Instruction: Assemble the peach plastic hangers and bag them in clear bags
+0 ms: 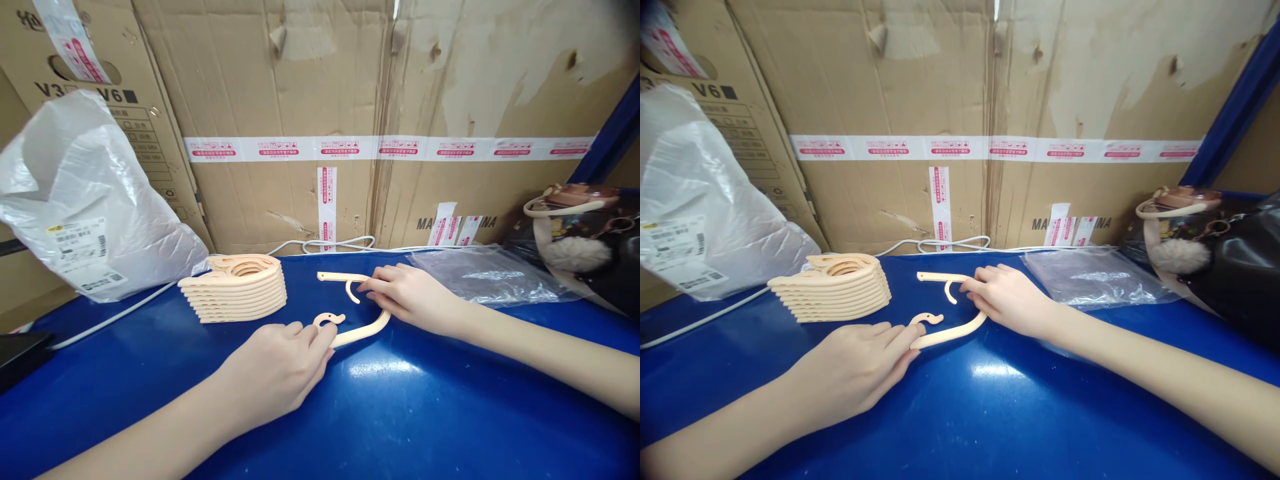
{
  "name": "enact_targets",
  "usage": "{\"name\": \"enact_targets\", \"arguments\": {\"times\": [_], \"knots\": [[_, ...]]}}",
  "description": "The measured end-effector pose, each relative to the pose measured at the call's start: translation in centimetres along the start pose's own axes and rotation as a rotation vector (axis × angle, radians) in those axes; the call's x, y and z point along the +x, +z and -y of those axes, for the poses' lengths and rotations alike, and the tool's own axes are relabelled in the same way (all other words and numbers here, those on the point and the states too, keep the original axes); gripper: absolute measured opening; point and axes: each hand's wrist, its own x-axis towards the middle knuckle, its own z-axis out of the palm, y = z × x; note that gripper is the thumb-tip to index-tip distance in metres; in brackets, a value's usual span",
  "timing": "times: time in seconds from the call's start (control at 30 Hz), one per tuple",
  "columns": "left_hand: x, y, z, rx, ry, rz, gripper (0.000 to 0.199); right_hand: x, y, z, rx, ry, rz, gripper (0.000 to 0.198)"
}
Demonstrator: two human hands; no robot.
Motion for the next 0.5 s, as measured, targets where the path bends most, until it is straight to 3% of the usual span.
{"name": "enact_targets", "arguments": {"times": [0.33,0.5], "knots": [[0.2,-0.9,-0.3,-0.212,0.122,0.008,0.009,0.2,-0.8,0.0,-0.081,-0.072,0.034,0.024],[0.5,-1.4,-0.3,-0.184,0.211,-0.029,0.016,0.2,-1.0,0.0,-0.1,-0.087,0.041,0.024]]}}
